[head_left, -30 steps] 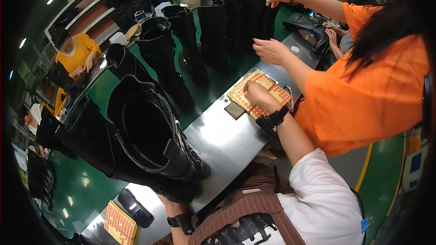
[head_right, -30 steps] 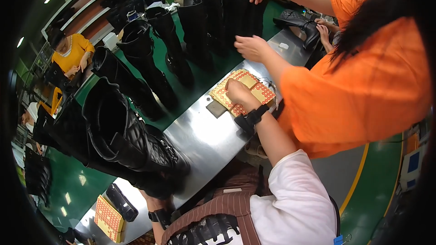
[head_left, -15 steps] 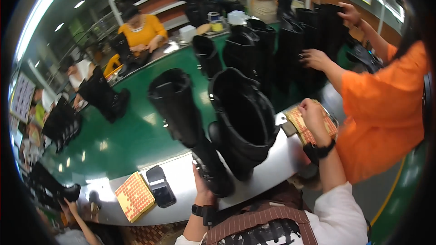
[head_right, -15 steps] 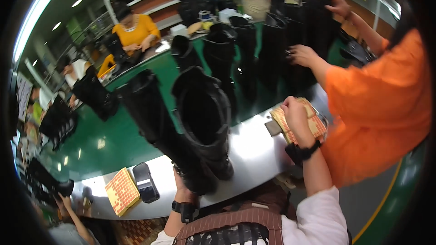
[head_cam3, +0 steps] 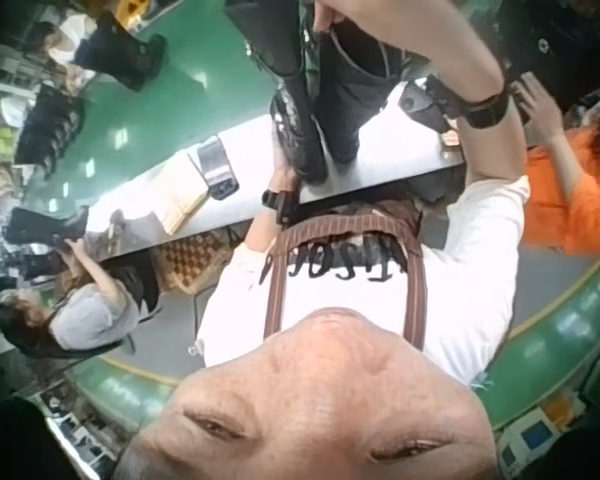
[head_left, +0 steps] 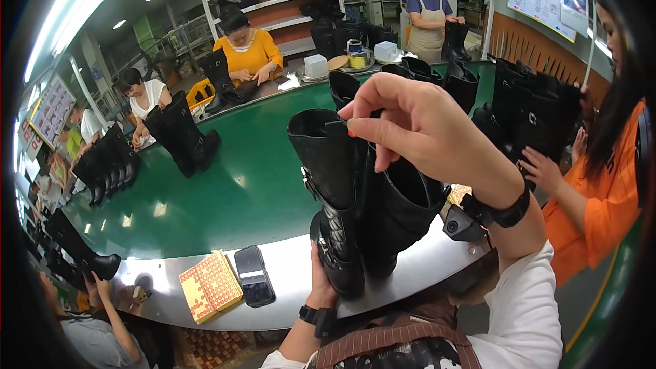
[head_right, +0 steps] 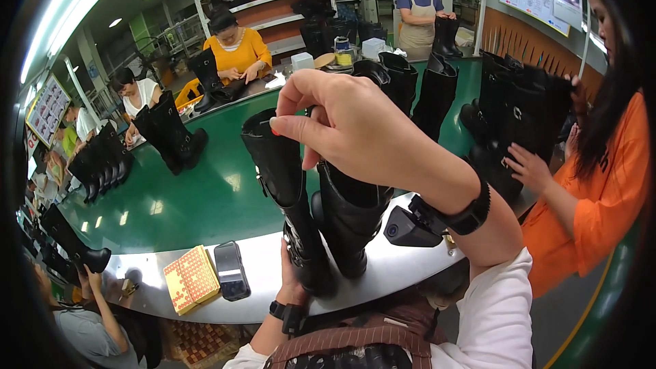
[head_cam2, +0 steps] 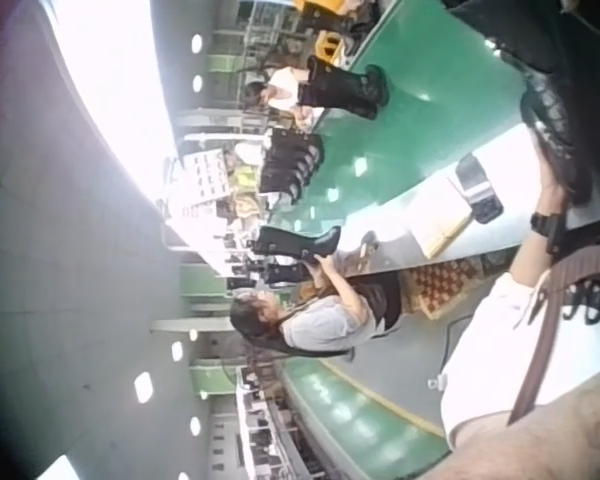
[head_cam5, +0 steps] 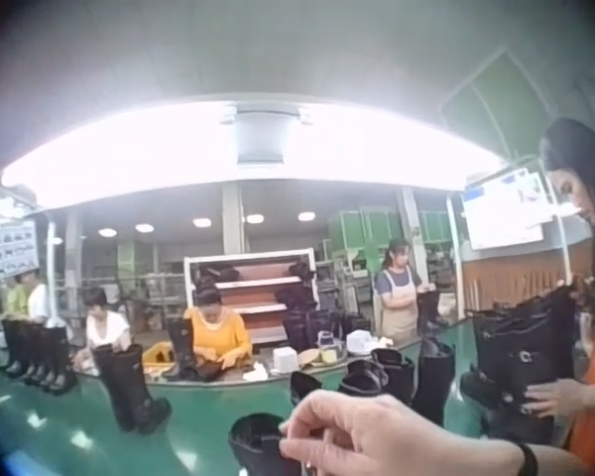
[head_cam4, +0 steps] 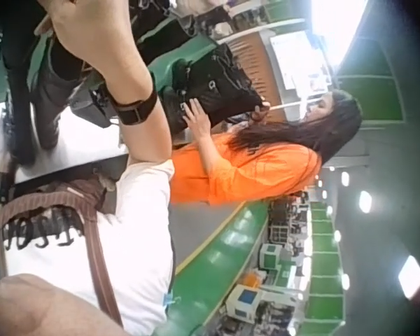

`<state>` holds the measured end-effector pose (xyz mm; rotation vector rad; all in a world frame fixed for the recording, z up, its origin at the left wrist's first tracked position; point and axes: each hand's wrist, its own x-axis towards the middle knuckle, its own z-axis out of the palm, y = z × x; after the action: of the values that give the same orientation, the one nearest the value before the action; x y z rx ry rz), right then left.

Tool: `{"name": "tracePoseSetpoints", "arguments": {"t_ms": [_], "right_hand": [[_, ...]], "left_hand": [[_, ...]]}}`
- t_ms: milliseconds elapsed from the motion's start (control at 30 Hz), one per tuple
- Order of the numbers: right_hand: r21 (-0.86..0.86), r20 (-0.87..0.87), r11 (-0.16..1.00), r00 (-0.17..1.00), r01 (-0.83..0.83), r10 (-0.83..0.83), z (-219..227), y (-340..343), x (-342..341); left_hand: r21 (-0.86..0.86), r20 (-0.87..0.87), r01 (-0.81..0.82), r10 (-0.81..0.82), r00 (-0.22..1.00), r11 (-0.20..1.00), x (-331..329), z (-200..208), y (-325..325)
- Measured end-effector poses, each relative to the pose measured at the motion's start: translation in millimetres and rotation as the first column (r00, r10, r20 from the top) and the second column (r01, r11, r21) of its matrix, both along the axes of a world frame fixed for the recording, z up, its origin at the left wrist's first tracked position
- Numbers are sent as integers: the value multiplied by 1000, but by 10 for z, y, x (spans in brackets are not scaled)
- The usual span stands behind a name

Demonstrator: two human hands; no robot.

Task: The worker is inspecting and finishing black boots on a production line, checking the zippers and wiping the surfaces.

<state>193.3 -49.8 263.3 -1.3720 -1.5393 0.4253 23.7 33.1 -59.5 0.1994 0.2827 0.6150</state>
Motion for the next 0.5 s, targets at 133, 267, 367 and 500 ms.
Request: {"name": "tracePoseSetpoints", "arguments": {"t_ms": [133,267,367,500], "right_hand": [[20,35,998,998,-54,54,7,111,-31],[21,46,998,997,-66,65,-16,157,-16],[47,17,997,998,-64,63,-67,185,-9],[87,-9,996,1000,17,-16,-97,195,-27]], "left_hand": [[4,90,43,-43,995,999,-17,-23,8],[7,110,50,-51,993,999,-30,-14,-10],[57,139,54,-62,988,997,-13,-5,-13],[175,-145,-45,71,987,984,-66,102,26]]}}
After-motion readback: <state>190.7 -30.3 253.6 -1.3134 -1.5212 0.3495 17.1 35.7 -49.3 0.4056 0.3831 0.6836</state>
